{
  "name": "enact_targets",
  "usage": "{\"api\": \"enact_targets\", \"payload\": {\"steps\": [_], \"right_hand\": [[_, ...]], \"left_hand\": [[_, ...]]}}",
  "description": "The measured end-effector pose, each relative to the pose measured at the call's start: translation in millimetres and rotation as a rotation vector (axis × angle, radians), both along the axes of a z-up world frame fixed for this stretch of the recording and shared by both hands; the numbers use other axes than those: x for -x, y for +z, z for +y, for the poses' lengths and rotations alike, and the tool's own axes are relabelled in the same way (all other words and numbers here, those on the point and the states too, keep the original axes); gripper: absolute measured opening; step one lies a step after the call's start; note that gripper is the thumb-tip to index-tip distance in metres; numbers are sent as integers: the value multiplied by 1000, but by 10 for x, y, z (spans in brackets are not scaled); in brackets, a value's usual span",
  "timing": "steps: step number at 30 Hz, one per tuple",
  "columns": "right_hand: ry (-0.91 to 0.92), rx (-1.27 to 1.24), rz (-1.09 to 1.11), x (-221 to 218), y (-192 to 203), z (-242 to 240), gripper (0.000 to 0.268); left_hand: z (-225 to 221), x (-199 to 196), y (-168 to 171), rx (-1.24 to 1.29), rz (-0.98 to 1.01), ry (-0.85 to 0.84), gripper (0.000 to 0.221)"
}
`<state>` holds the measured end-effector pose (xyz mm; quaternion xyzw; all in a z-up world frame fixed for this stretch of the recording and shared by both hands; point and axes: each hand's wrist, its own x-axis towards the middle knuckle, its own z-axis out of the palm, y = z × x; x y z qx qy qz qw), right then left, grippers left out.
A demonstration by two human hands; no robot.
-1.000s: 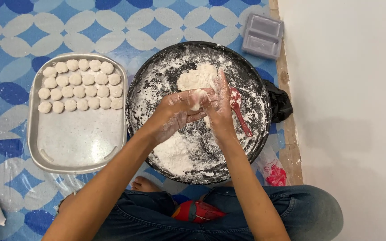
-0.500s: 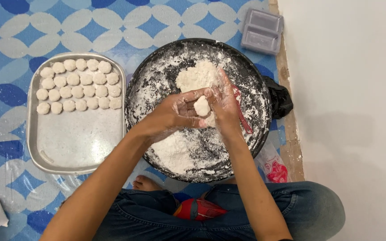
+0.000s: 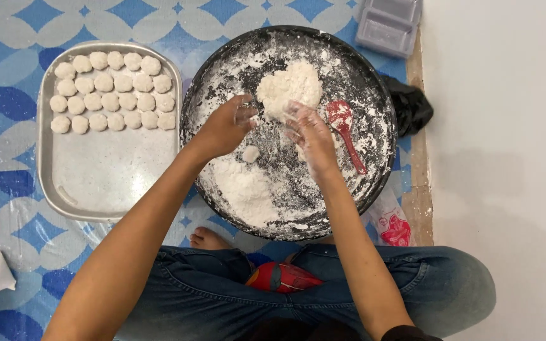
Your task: The person is pinching off small pieces of dough from a large mass, rolling them into balls between their palms, and arranging them on a metal tray.
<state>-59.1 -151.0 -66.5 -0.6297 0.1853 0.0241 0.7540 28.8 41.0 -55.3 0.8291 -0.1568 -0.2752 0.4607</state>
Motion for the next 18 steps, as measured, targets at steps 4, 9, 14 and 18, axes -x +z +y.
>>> {"api": "enact_targets", "payload": {"steps": [4, 9, 14, 18], "right_hand": [[209, 589, 93, 133, -218, 212, 43], [686, 1173, -126, 458, -650, 549, 65], [722, 1274, -40, 537, -728, 526, 68], [736, 1343, -110, 701, -991, 495, 70]], "left_hand": [[0, 69, 451, 9, -164, 42, 47], [42, 126, 706, -98, -392, 72, 38], [43, 209, 881, -101, -372, -9, 37], [-7, 231, 905, -121, -435, -106, 37]]}}
